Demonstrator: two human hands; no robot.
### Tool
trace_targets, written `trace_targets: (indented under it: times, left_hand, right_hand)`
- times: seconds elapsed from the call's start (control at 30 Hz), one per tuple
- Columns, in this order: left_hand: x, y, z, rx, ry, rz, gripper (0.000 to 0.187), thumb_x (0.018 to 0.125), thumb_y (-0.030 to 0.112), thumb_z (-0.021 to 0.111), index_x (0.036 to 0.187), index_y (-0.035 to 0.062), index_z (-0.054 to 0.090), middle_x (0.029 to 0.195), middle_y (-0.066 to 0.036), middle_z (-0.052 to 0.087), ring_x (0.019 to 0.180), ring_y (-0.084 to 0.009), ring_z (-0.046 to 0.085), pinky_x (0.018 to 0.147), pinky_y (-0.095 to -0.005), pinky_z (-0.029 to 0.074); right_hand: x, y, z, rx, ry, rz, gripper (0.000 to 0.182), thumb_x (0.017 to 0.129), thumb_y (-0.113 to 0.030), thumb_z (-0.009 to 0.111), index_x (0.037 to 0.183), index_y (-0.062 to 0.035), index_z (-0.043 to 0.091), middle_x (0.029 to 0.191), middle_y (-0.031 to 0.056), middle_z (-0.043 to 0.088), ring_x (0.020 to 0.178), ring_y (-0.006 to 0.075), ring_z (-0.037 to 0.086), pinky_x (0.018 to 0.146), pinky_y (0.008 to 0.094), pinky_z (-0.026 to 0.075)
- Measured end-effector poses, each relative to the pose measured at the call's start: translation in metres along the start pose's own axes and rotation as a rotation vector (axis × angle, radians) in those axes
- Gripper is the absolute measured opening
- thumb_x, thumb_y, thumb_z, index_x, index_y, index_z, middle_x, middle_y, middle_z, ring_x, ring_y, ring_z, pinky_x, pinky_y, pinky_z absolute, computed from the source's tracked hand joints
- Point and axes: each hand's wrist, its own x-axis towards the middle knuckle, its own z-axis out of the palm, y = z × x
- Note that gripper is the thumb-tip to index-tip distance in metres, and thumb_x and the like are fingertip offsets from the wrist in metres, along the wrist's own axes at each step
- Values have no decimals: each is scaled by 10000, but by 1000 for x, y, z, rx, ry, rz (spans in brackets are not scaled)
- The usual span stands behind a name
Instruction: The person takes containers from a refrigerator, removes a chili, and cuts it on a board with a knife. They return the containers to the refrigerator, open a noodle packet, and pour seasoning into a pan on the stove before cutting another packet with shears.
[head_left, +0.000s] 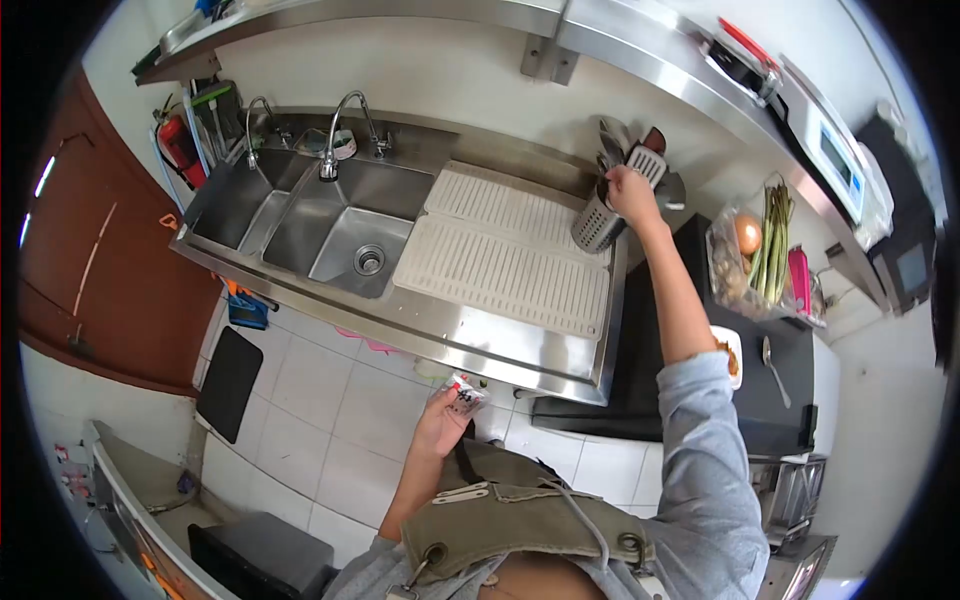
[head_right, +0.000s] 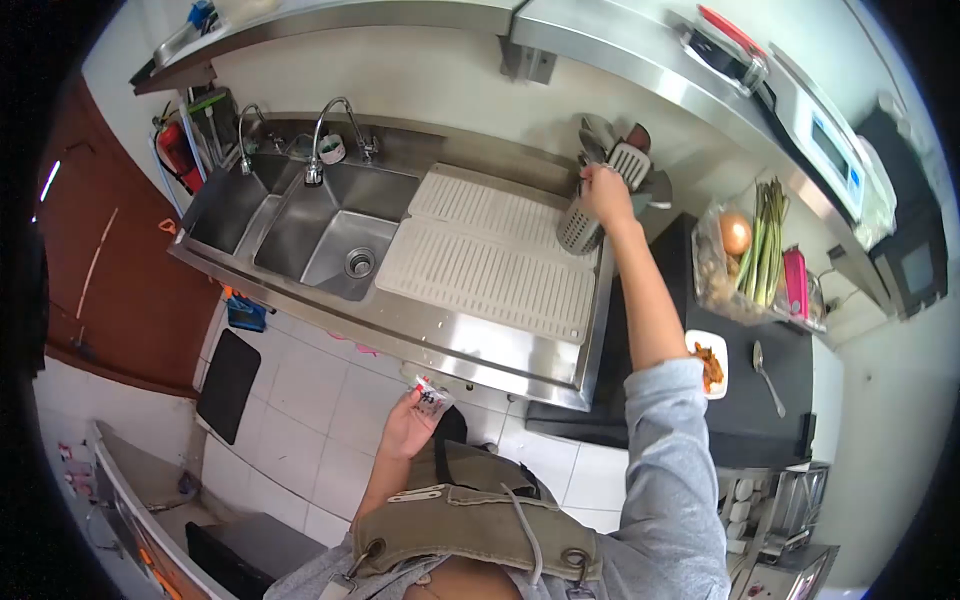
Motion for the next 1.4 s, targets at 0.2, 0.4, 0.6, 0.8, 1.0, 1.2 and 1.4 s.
trace_targets:
  times: [0.2,0.4,0.6,0.8,1.0,1.2,1.4]
  left_hand:
    - [33,68,-17,-57,148,184,215,863,110,547,1058,25,575,1028,-87,626,961,-215,595,897,-373,458]
    - [74,150,-31,-38,130,374,256,892,170,509,1124,73,559,1048,-45,632,949,-177,605,873,-349,468]
    - [139,188,-14,2,81,357,207,879,139,531,1061,49,572,1025,-67,631,965,-192,595,888,-358,454]
    - [209,170,31,27,22,184,288,886,142,522,1156,42,536,1041,-73,622,974,-196,590,901,-366,450]
    - [255,128,51,136,-43,-155,288,888,144,525,1147,18,540,1048,-74,617,966,-191,594,885,-333,459]
    - [257,104,76,114,-51,-219,245,893,147,526,1106,30,558,1023,-63,632,944,-174,612,856,-297,478]
    - [256,102,67,126,-62,-232,259,884,108,516,1132,37,542,1055,-63,623,970,-181,606,872,-309,476]
  right_hand:
    - [62,81,72,-486,-520,33,226,705,-59,521,869,-2,666,899,215,636,857,352,620,774,407,485]
    - [55,72,99,-744,-510,102,228,727,-79,547,907,1,661,936,189,648,894,319,639,757,397,506]
    - [55,63,51,-651,-383,14,193,704,-119,591,892,-76,596,838,152,629,802,317,625,676,419,499]
    - [52,11,-15,-600,-100,-6,203,710,-112,607,907,-112,557,812,107,606,747,321,622,639,416,502]
    - [44,-19,-51,-587,-170,168,200,818,-176,582,944,-40,508,791,185,614,792,381,580,695,460,468]
    - [-37,-43,-77,582,-270,673,109,923,-150,462,902,-44,448,853,68,563,618,192,607,540,288,468]
    - [-167,-89,11,1376,-102,1378,204,936,-282,438,856,-99,477,733,64,535,626,181,557,517,257,440]
